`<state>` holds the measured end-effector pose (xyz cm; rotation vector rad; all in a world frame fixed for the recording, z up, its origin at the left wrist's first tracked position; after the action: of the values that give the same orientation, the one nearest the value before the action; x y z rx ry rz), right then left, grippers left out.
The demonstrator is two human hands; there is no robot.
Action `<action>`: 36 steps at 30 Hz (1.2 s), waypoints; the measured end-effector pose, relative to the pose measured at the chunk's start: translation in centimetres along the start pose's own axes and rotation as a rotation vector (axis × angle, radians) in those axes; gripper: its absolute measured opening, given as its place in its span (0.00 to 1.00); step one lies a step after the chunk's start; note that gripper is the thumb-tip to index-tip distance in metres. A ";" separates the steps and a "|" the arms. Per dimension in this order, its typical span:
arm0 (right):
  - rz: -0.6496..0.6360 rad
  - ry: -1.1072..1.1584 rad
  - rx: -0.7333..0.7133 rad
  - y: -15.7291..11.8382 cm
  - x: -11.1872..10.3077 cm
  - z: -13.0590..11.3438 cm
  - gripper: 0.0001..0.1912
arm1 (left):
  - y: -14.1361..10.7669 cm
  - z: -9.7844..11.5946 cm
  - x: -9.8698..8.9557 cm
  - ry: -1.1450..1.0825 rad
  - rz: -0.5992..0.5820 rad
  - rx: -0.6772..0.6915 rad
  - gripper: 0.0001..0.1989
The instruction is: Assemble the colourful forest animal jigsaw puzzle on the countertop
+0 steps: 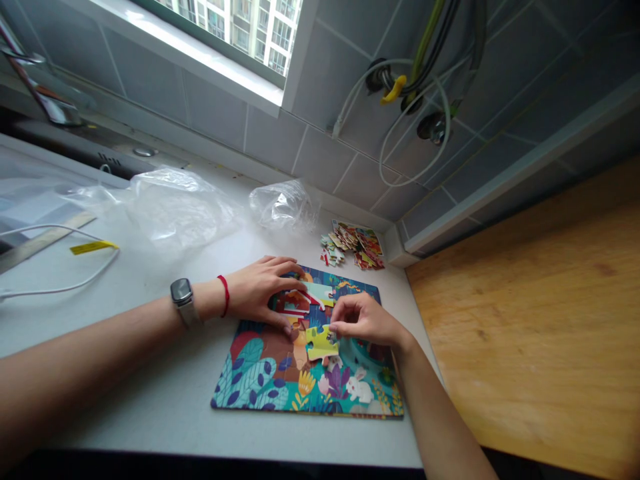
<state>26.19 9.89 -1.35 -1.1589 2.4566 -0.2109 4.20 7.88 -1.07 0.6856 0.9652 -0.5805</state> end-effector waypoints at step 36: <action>0.823 -0.784 0.167 0.6 -9.6 6.9 0.30 | 0.0 0.0 -0.1 -0.006 0.034 0.003 0.35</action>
<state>34.21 17.90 -4.80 -0.0412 1.9294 0.2393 4.18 7.87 -0.99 0.7010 0.9456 -0.5537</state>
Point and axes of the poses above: each hand's wrist, its own y-axis towards the middle knuckle, its own x-axis out of the palm, z = x × y, the point moved 6 cm from there along y, towards the middle knuckle, and after that the axes turned 1 degree about -z, right-handed, at the moved point
